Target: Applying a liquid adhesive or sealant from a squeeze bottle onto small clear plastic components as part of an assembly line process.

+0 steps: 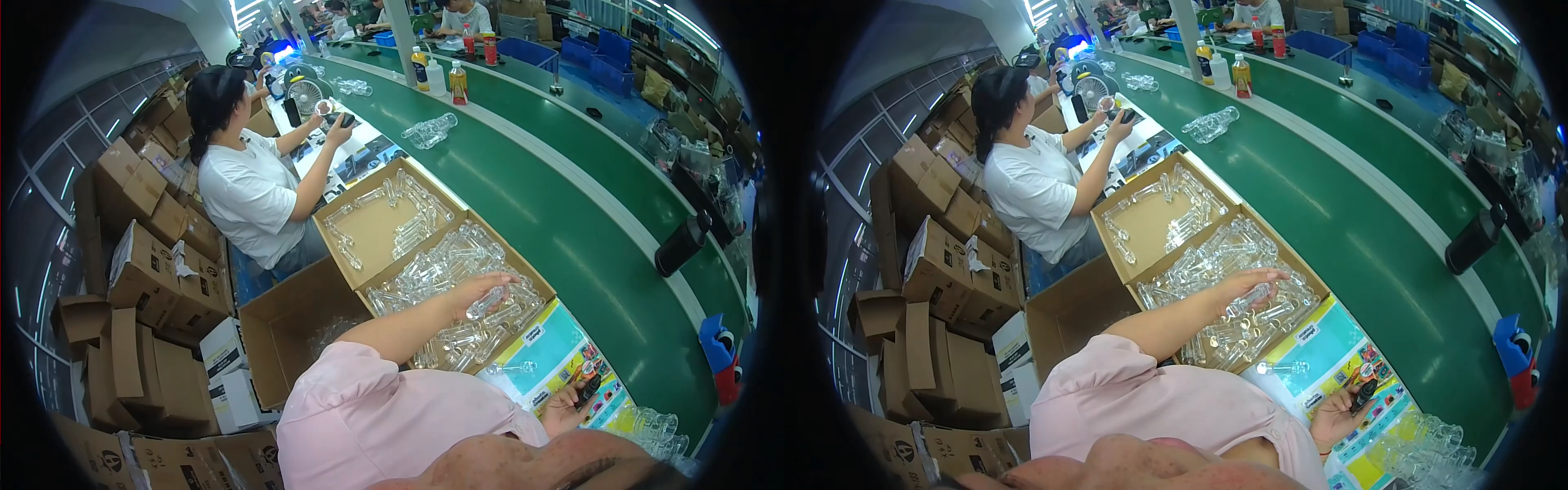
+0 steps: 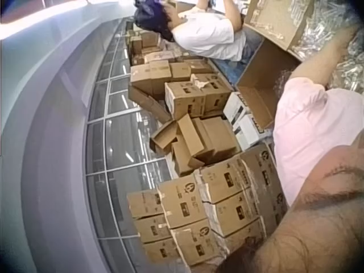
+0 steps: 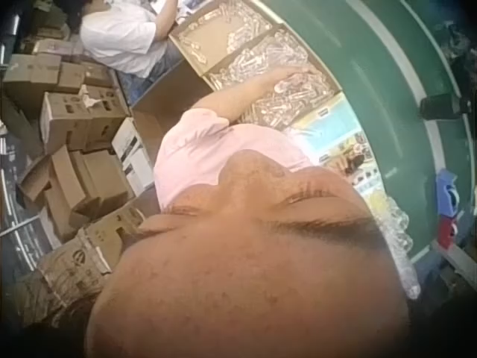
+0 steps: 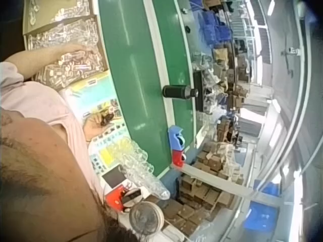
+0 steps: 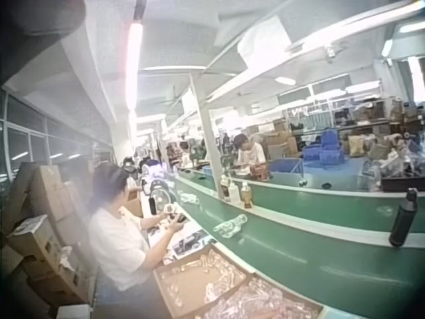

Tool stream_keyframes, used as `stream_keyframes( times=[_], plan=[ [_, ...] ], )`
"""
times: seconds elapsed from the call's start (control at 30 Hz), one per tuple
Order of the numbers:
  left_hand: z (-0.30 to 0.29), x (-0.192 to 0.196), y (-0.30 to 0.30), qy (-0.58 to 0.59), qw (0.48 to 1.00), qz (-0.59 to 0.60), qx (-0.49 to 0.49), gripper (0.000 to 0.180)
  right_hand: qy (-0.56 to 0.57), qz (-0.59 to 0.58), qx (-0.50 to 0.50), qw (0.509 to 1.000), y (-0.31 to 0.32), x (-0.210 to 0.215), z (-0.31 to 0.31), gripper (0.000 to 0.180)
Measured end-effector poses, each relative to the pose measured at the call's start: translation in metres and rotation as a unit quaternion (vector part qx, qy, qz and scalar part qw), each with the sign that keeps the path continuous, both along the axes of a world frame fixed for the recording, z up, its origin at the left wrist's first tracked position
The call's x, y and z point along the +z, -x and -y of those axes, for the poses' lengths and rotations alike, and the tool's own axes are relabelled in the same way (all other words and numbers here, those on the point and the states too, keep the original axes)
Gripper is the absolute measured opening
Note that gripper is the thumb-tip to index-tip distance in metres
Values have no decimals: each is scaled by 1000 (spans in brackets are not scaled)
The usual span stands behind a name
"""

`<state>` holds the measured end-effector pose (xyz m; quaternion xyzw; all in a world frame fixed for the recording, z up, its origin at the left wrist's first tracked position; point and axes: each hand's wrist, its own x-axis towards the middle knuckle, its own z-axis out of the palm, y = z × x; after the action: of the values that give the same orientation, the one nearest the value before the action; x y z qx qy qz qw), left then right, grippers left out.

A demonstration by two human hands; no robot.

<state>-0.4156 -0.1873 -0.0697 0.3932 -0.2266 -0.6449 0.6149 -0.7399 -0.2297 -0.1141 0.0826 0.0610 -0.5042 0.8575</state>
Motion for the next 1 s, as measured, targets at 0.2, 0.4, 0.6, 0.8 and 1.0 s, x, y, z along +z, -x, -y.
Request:
stream_keyframes(
  times=[0.2, 0.4, 0.6, 0.8, 1.0],
  plan=[
    [0, 2, 0, 17, 1000, -7, -5, 29, -8, 11, 7, 1000, 1, -3, 0, 42],
    [-2, 3, 1, 15, 999, -29, -3, 29, -8, 7, 2, 1000, 2, -3, -1, 43],
    [-1, 3, 0, -1, 1000, -30, 3, 28, -6, 6, 8, 1000, 1, -4, 2, 42],
    [3, 5, -2, -2, 1000, -29, -3, 28, -3, 13, 7, 1000, -1, -3, 4, 39],
    [-7, 11, -1, 21, 999, -31, 14, 28, 4, 18, 11, 1000, 2, -5, 0, 39]
  ],
)
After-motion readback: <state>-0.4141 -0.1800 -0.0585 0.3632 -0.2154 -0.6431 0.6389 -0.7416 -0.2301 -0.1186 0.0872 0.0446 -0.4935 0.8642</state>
